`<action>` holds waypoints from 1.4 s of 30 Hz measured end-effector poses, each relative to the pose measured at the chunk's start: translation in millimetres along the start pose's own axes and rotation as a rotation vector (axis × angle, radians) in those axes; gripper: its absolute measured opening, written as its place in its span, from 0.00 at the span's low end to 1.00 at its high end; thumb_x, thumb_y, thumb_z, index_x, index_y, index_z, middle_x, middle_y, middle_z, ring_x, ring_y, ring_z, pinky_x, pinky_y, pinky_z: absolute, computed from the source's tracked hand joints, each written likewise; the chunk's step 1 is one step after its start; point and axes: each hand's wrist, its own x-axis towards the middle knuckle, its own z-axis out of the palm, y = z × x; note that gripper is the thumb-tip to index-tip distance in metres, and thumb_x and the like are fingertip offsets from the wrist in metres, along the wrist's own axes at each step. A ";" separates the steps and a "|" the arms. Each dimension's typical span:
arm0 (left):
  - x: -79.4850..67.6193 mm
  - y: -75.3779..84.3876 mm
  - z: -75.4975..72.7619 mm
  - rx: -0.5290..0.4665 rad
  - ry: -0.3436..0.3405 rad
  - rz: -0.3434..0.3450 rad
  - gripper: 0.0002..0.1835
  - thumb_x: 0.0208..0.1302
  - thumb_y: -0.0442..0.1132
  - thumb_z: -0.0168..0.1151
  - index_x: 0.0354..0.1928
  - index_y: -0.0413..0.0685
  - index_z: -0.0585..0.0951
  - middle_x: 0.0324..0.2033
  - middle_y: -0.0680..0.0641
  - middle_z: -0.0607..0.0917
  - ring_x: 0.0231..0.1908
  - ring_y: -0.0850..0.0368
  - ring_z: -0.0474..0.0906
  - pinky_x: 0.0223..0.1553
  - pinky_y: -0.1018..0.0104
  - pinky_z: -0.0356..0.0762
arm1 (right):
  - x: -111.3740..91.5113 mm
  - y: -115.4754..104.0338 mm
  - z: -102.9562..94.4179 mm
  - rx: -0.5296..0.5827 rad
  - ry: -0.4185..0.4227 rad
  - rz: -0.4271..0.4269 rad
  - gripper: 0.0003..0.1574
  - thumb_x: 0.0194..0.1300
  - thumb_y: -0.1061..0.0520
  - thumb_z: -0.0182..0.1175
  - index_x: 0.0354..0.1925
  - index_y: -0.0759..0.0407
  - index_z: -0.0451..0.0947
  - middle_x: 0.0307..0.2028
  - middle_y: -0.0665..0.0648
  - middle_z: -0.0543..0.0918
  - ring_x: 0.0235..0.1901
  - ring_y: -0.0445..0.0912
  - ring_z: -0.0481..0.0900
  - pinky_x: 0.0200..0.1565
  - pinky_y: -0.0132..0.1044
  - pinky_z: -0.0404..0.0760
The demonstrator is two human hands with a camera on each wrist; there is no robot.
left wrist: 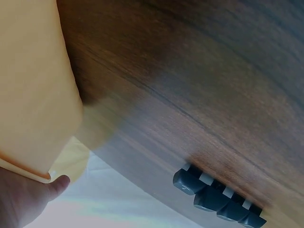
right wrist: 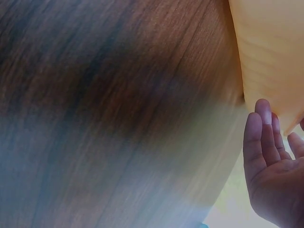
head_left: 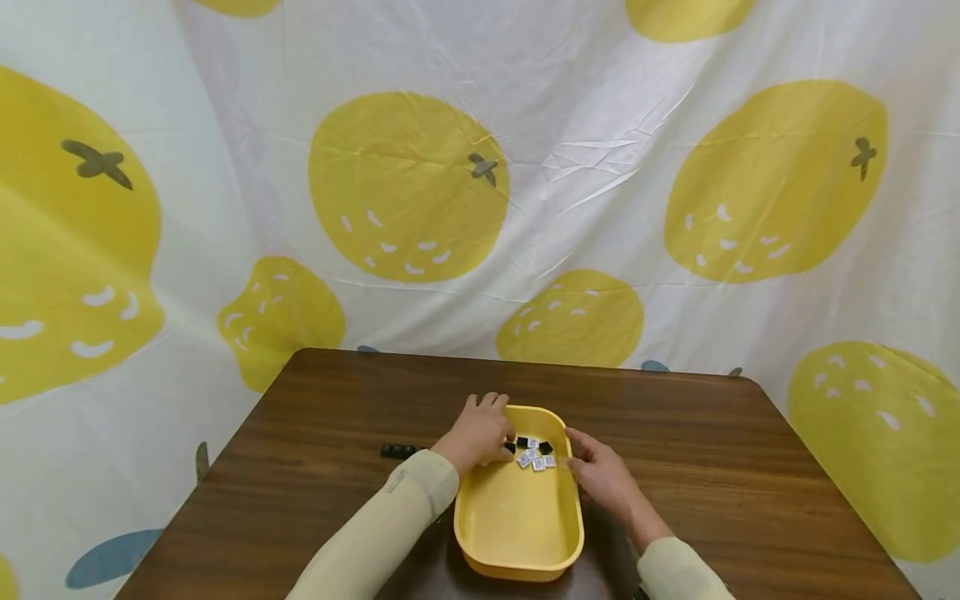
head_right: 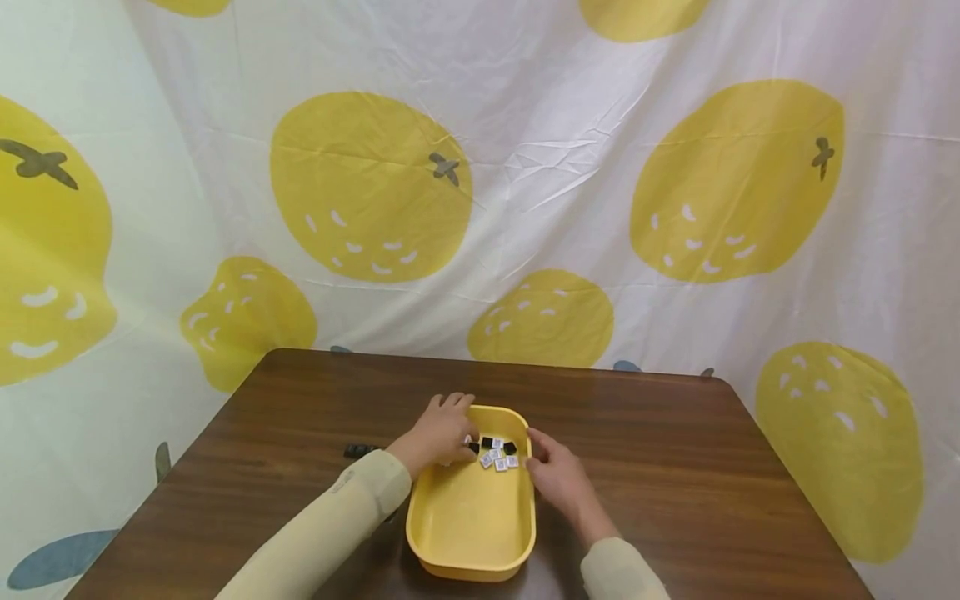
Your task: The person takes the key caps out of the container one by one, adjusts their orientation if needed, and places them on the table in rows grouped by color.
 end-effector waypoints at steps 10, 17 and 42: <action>-0.1 -0.7 -2.5 -0.037 0.006 -0.011 0.12 0.61 0.60 0.67 0.46 0.72 0.88 0.66 0.47 0.69 0.68 0.47 0.61 0.65 0.42 0.58 | 0.3 -0.8 -0.8 -0.021 -0.002 0.009 0.33 0.68 0.61 0.57 0.70 0.61 0.67 0.36 0.60 0.78 0.26 0.50 0.75 0.27 0.45 0.77; 0.9 -4.7 -1.1 -0.093 0.043 -0.028 0.13 0.61 0.57 0.67 0.47 0.70 0.88 0.66 0.47 0.71 0.68 0.48 0.61 0.66 0.41 0.57 | 0.3 -1.7 0.1 -0.024 0.000 0.007 0.33 0.68 0.62 0.58 0.70 0.62 0.67 0.34 0.59 0.76 0.26 0.50 0.74 0.27 0.45 0.77; -10.5 -3.0 -5.3 0.014 0.038 0.074 0.10 0.57 0.60 0.70 0.39 0.72 0.88 0.73 0.46 0.63 0.74 0.43 0.48 0.70 0.40 0.46 | -0.9 -2.7 -0.9 -0.034 -0.008 0.004 0.33 0.69 0.61 0.57 0.71 0.62 0.66 0.36 0.59 0.77 0.28 0.52 0.75 0.27 0.45 0.77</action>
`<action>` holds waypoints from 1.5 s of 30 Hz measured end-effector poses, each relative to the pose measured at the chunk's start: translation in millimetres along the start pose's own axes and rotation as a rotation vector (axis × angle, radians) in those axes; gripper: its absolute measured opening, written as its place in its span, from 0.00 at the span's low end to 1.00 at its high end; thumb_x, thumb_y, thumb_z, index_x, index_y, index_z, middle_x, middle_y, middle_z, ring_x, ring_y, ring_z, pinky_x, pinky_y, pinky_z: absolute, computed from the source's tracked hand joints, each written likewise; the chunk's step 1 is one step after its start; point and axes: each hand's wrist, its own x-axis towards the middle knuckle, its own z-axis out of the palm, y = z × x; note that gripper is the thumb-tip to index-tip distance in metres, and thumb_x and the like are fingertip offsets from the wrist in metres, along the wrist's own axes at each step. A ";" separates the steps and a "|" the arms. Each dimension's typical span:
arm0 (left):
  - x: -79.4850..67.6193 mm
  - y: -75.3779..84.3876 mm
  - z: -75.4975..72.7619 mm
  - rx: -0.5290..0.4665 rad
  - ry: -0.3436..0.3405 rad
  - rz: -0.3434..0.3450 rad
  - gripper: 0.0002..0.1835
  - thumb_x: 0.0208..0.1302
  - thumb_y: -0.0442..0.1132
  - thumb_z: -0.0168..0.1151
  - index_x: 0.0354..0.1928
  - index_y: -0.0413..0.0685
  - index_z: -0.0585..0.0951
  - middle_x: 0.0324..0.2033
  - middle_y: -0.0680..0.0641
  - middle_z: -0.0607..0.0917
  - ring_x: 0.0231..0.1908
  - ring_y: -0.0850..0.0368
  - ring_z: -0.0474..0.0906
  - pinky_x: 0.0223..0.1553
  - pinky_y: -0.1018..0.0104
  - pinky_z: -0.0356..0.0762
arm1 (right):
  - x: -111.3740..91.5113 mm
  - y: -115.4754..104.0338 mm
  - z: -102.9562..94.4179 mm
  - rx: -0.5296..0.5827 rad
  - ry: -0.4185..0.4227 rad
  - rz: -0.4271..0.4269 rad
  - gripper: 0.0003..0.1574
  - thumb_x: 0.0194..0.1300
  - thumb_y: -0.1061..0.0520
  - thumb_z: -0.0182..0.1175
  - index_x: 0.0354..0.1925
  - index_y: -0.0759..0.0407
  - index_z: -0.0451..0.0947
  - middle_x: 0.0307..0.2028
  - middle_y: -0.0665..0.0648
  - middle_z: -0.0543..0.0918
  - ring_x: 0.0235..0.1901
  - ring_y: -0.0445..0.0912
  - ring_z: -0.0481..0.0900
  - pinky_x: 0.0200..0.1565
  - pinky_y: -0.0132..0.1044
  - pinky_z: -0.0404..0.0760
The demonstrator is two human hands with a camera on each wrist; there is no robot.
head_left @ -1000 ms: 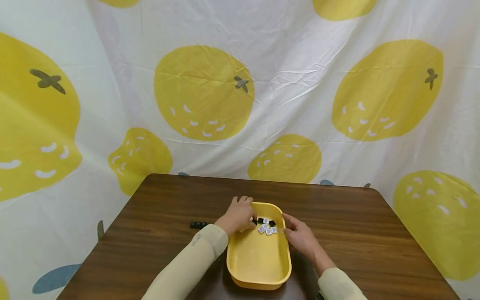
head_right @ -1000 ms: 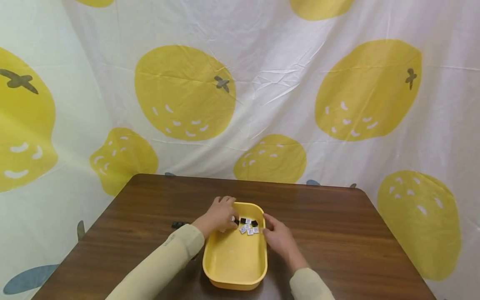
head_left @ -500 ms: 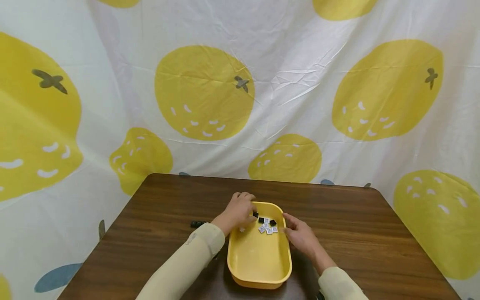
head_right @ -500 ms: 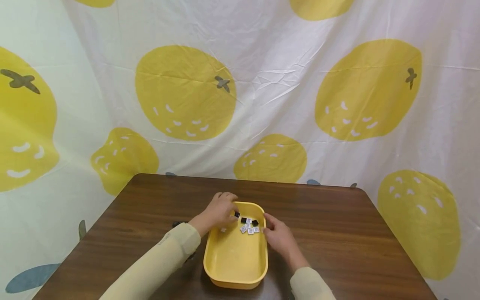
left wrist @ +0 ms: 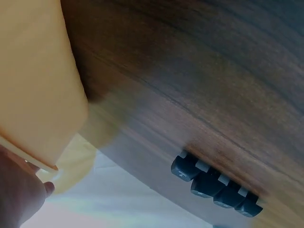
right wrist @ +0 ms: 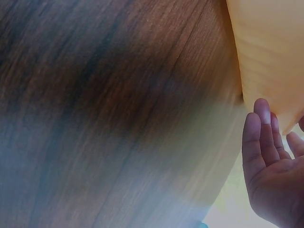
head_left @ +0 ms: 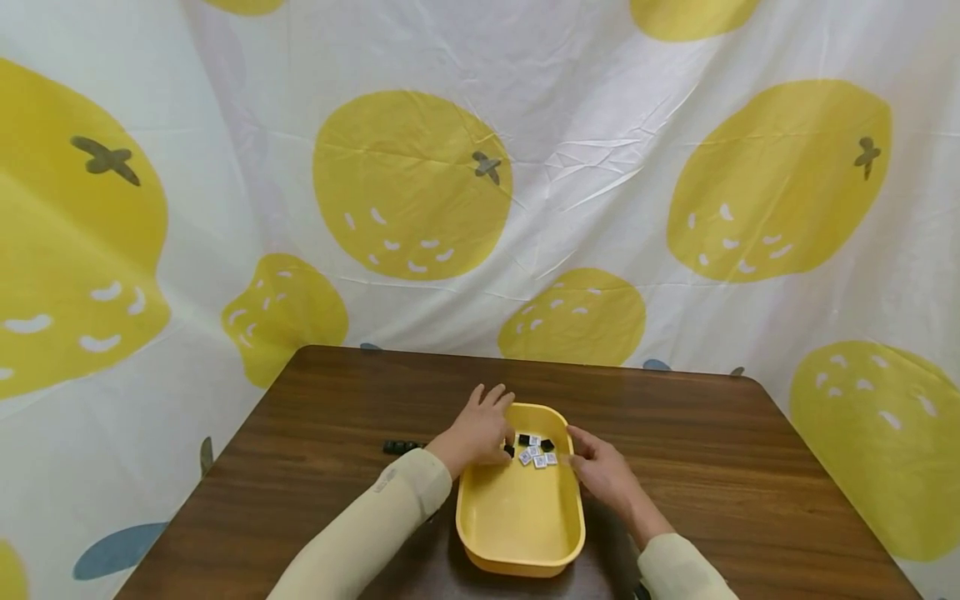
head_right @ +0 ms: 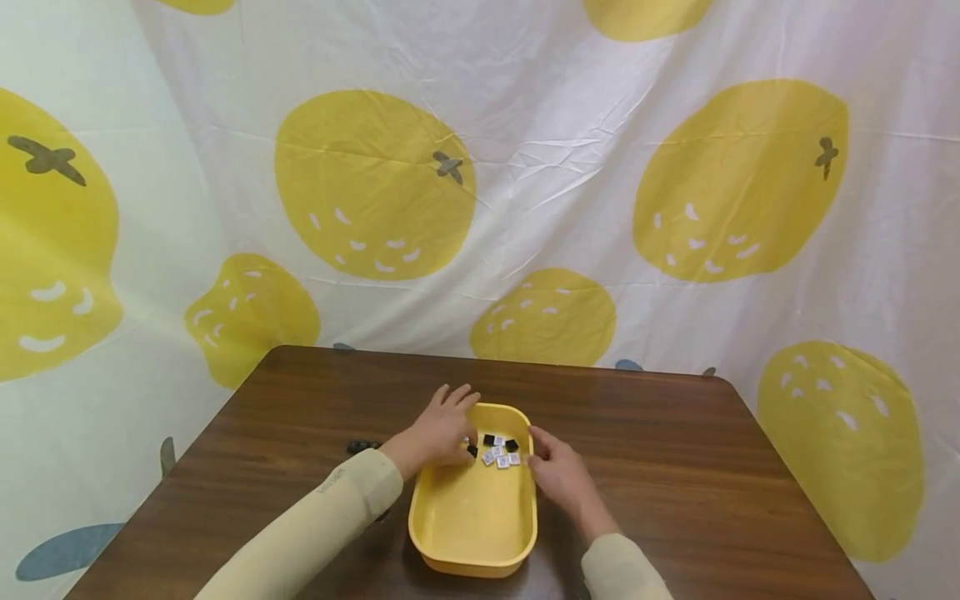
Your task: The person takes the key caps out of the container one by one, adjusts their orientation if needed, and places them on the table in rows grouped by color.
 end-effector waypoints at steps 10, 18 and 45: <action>-2.1 2.0 -0.5 0.119 -0.033 0.006 0.12 0.58 0.63 0.67 0.42 0.75 0.87 0.75 0.45 0.57 0.76 0.43 0.43 0.70 0.40 0.43 | 0.6 -2.0 0.0 0.003 -0.003 -0.008 0.33 0.70 0.62 0.56 0.71 0.62 0.66 0.32 0.58 0.75 0.25 0.50 0.73 0.26 0.43 0.75; -3.3 2.3 0.2 0.082 -0.030 -0.001 0.14 0.59 0.63 0.67 0.45 0.76 0.87 0.75 0.45 0.57 0.75 0.43 0.43 0.71 0.40 0.42 | -0.8 -2.3 0.0 -0.012 -0.005 0.002 0.33 0.70 0.61 0.57 0.71 0.62 0.65 0.34 0.59 0.76 0.25 0.50 0.73 0.27 0.43 0.76; -19.3 -34.0 -15.1 -0.442 0.277 0.089 0.16 0.66 0.38 0.66 0.54 0.42 0.84 0.41 0.46 0.84 0.40 0.52 0.78 0.45 0.59 0.76 | -1.0 -1.4 1.4 -0.001 0.005 -0.015 0.32 0.69 0.65 0.54 0.70 0.64 0.65 0.34 0.62 0.77 0.23 0.48 0.71 0.25 0.41 0.74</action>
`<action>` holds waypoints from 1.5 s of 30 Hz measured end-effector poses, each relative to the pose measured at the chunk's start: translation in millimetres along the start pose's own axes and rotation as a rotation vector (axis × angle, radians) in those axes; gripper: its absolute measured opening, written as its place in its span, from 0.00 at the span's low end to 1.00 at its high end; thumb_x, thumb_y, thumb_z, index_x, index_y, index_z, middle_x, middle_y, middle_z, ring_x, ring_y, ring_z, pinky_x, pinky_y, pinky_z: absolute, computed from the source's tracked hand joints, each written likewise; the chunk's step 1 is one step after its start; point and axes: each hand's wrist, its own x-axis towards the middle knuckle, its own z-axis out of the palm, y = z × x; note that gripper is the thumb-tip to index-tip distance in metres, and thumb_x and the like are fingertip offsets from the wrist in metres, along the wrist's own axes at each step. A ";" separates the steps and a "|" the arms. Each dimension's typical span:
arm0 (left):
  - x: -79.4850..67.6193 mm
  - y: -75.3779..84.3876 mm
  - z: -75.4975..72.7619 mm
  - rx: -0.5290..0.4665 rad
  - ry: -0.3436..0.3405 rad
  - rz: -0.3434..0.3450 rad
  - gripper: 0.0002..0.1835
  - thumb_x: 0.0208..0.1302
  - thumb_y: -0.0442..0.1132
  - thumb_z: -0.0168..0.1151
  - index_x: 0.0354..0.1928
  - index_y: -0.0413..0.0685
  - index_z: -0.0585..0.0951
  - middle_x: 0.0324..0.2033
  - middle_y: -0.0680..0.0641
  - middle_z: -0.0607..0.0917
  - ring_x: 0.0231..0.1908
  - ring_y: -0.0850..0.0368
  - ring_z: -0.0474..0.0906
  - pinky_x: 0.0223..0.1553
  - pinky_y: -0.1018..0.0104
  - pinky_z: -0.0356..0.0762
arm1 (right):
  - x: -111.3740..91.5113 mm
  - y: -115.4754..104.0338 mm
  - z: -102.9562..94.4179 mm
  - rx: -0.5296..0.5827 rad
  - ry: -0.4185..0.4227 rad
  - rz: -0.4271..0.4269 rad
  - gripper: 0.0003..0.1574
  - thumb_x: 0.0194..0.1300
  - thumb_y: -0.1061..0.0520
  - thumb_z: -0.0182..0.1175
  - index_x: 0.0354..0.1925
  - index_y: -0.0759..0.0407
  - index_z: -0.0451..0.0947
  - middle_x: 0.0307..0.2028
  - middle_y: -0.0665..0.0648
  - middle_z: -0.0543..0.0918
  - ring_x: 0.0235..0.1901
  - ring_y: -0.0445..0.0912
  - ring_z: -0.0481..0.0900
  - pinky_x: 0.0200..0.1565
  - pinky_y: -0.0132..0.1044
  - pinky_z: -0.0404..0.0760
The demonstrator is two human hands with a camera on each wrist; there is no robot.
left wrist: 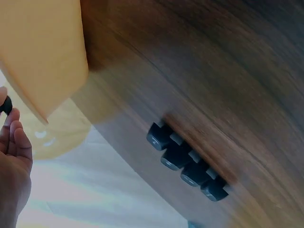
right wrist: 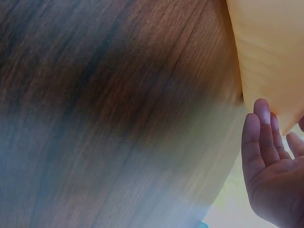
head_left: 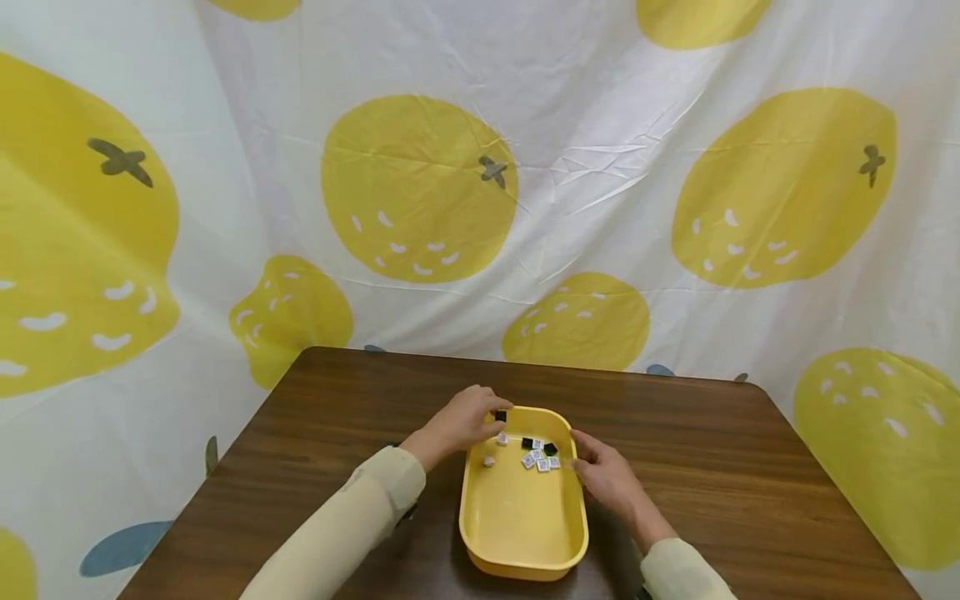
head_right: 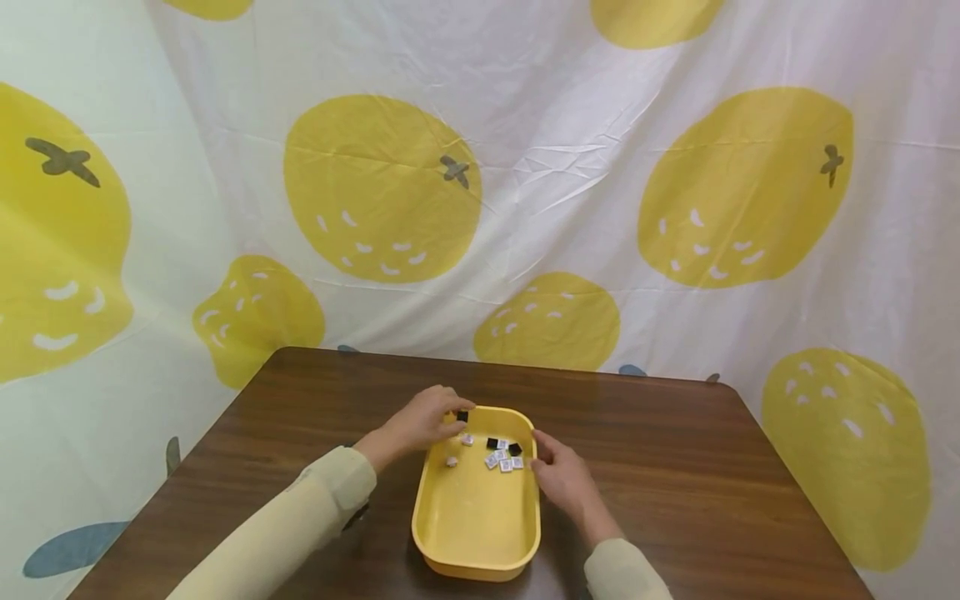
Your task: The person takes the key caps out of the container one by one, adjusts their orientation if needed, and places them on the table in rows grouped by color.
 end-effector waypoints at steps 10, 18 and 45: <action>-15.2 -19.0 -14.3 -0.283 0.099 -0.254 0.12 0.65 0.36 0.63 0.49 0.45 0.83 0.38 0.52 0.83 0.38 0.58 0.79 0.41 0.62 0.78 | -0.4 -0.4 -0.6 0.001 -0.005 0.003 0.32 0.70 0.64 0.53 0.71 0.64 0.65 0.36 0.63 0.77 0.22 0.47 0.70 0.25 0.40 0.73; -42.6 -42.0 -26.6 -0.419 0.215 -0.397 0.13 0.61 0.34 0.62 0.48 0.46 0.84 0.39 0.52 0.84 0.39 0.56 0.80 0.41 0.58 0.79 | 0.9 0.7 0.2 0.011 -0.011 0.001 0.32 0.70 0.65 0.53 0.71 0.63 0.65 0.33 0.60 0.76 0.21 0.49 0.70 0.24 0.42 0.74; -144.0 -119.7 -30.2 -0.366 0.107 -0.614 0.08 0.55 0.30 0.71 0.39 0.40 0.86 0.29 0.50 0.82 0.33 0.56 0.76 0.35 0.60 0.76 | 0.5 -0.1 -0.9 -0.009 -0.011 0.005 0.33 0.70 0.63 0.54 0.71 0.63 0.64 0.34 0.60 0.76 0.24 0.50 0.72 0.25 0.41 0.74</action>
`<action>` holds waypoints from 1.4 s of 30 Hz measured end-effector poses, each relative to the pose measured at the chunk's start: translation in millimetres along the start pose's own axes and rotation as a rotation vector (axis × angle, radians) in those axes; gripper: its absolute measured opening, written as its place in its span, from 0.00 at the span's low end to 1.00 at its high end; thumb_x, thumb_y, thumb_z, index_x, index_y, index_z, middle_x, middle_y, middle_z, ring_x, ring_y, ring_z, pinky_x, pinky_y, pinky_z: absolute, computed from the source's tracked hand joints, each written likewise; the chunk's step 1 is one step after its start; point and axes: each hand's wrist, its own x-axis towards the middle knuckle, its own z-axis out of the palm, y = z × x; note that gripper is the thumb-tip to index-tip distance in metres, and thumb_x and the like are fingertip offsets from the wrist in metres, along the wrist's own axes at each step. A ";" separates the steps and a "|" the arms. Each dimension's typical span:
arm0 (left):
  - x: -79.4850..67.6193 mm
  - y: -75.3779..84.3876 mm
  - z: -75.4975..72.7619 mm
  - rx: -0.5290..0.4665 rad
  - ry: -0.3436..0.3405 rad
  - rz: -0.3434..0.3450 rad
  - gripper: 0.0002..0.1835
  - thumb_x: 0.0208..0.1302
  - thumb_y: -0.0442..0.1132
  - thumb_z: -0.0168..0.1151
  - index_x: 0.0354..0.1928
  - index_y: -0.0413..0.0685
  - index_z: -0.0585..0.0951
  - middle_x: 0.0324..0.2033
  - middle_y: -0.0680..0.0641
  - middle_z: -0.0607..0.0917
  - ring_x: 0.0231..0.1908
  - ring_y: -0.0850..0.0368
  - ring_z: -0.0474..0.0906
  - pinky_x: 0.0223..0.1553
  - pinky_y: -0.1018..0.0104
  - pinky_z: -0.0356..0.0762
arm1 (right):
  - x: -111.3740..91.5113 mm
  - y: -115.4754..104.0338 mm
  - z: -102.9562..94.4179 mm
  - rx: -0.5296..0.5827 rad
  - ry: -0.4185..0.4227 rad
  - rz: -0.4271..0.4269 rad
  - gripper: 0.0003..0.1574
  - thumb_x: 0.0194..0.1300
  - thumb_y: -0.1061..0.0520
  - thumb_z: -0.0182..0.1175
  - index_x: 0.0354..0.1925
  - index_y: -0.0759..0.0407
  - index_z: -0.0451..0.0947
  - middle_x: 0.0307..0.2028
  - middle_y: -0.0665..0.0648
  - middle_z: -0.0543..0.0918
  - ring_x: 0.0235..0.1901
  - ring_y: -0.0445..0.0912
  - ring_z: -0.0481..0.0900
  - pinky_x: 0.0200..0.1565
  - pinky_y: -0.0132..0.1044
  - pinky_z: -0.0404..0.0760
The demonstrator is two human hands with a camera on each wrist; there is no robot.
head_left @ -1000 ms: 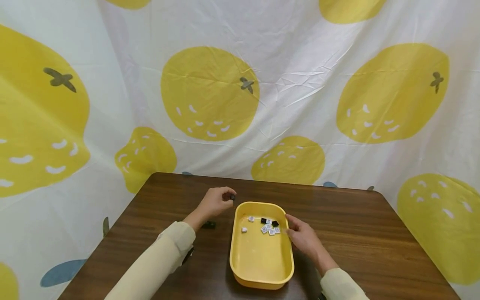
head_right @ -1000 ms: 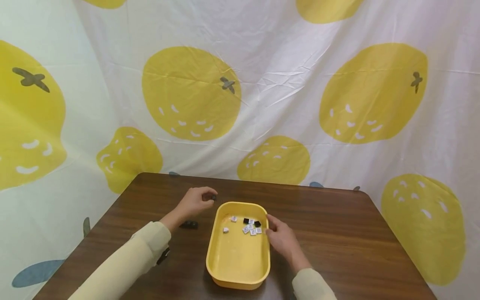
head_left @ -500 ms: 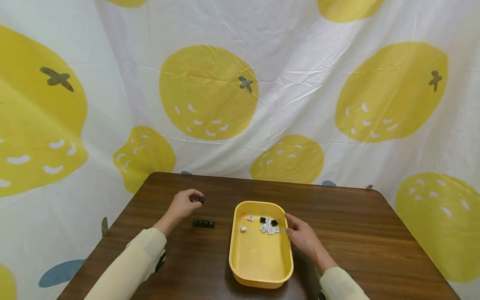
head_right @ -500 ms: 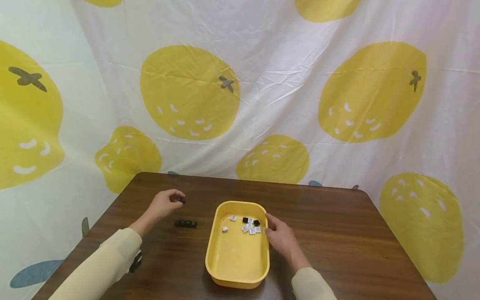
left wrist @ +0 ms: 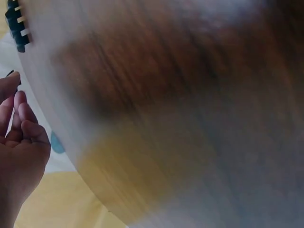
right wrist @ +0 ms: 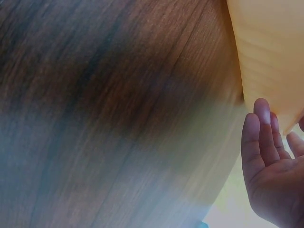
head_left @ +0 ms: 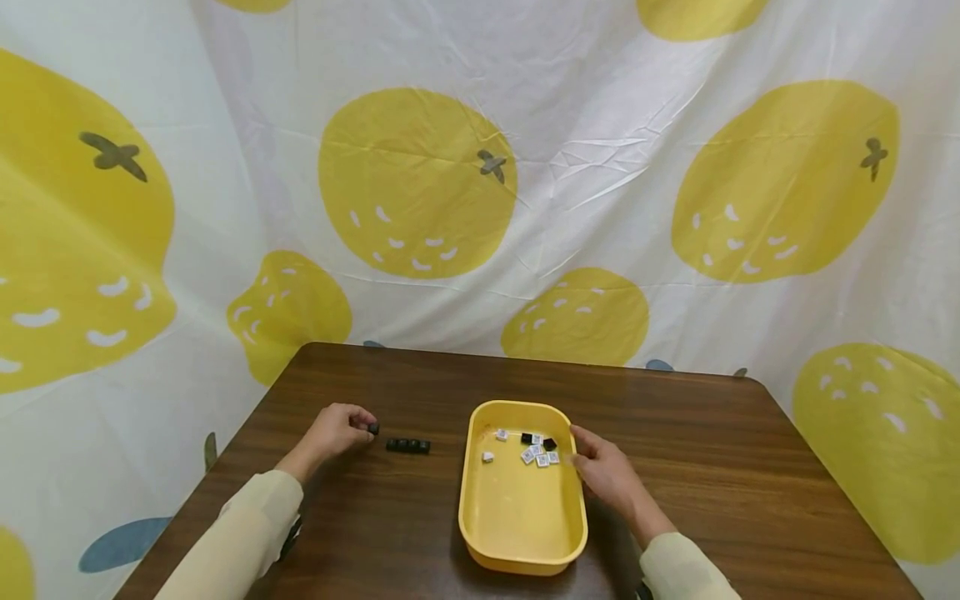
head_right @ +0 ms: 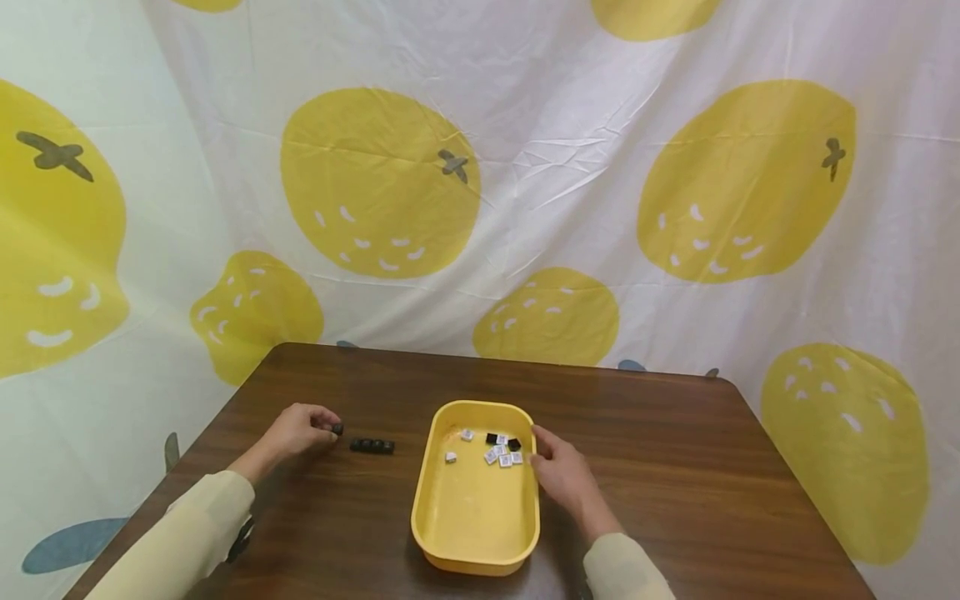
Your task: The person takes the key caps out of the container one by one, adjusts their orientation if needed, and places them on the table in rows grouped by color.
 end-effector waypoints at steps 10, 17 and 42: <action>-2.6 0.7 6.2 0.004 -0.097 0.021 0.09 0.56 0.29 0.70 0.40 0.38 0.86 0.29 0.51 0.82 0.32 0.57 0.76 0.34 0.62 0.76 | 0.4 0.1 -0.1 -0.002 -0.002 0.015 0.33 0.71 0.63 0.54 0.72 0.62 0.64 0.35 0.60 0.77 0.25 0.50 0.73 0.26 0.42 0.75; -1.4 -0.6 11.5 0.028 -0.101 -0.003 0.09 0.55 0.29 0.71 0.39 0.40 0.86 0.30 0.51 0.82 0.34 0.57 0.77 0.37 0.60 0.77 | 0.6 1.2 0.2 -0.004 -0.003 0.008 0.33 0.71 0.62 0.54 0.72 0.62 0.64 0.34 0.59 0.76 0.26 0.50 0.73 0.26 0.43 0.75; -2.2 3.3 10.1 0.008 -0.113 -0.013 0.14 0.57 0.31 0.71 0.46 0.41 0.84 0.32 0.51 0.81 0.35 0.56 0.76 0.37 0.59 0.76 | 0.7 1.8 0.0 0.005 0.003 0.013 0.33 0.70 0.62 0.54 0.72 0.61 0.64 0.40 0.61 0.80 0.26 0.50 0.74 0.26 0.42 0.75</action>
